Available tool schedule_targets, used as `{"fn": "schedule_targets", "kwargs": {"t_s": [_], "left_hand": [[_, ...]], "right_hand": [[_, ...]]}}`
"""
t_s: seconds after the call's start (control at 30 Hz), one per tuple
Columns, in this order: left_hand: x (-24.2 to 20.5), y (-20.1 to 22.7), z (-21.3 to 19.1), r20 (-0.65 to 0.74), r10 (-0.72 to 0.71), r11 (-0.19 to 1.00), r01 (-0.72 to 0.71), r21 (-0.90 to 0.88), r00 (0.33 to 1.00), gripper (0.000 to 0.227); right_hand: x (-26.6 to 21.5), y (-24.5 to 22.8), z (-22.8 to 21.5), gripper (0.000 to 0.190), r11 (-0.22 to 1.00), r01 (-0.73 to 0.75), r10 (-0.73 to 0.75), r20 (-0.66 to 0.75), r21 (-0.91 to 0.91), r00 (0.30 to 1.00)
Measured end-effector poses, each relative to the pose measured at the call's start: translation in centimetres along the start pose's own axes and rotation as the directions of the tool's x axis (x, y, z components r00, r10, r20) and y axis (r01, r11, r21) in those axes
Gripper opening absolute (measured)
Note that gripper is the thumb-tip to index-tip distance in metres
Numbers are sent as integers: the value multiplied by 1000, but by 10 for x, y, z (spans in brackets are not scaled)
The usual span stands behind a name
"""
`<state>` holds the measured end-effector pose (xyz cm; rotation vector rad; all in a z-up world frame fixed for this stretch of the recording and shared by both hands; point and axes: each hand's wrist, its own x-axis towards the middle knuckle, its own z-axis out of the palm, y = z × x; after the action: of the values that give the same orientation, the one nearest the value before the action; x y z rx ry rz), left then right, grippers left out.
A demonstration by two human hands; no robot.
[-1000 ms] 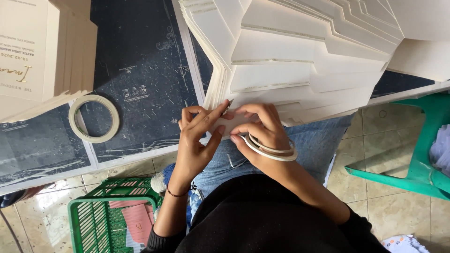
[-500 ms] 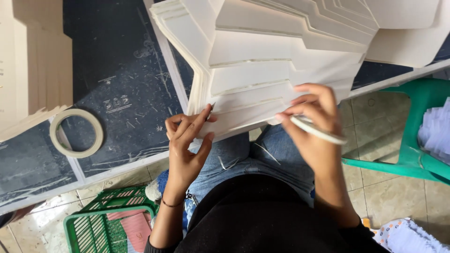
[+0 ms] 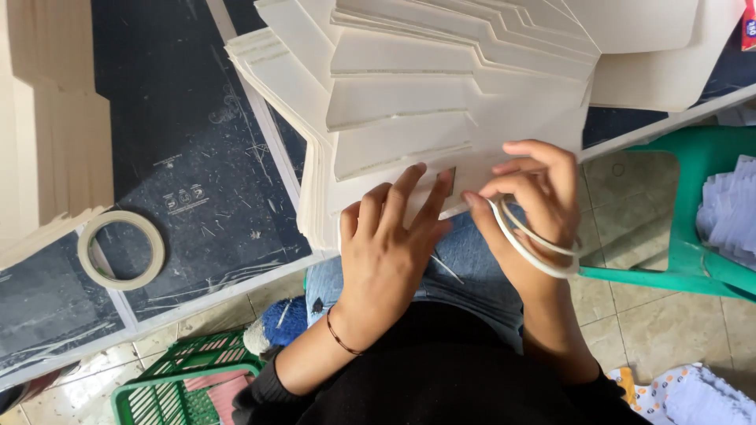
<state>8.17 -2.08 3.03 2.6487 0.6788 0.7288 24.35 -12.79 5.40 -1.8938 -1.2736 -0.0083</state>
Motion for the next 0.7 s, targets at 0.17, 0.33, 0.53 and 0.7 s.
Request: {"fn": "schedule_targets", "kwargs": {"t_s": [0.17,0.33,0.53,0.7], "left_hand": [[26,-15,-19,-123,107,957,-68,283,987,38],[19,-43,-8,44,158,942,-164,294,986,62],[0,-32,18,35,202,942,-204,268,979,49],[7,-27,32,-29,244,934,-227,276,969,49]], "right_hand": [[10,-11,-2,11,1000,25,-24,-14,17,1000],[9,14,25,15,998,32,-31,6,-49,999],[7,28,35,20,993,118,-118,-43,-10,992],[-3,8,35,14,992,123,-121,-47,25,992]]}}
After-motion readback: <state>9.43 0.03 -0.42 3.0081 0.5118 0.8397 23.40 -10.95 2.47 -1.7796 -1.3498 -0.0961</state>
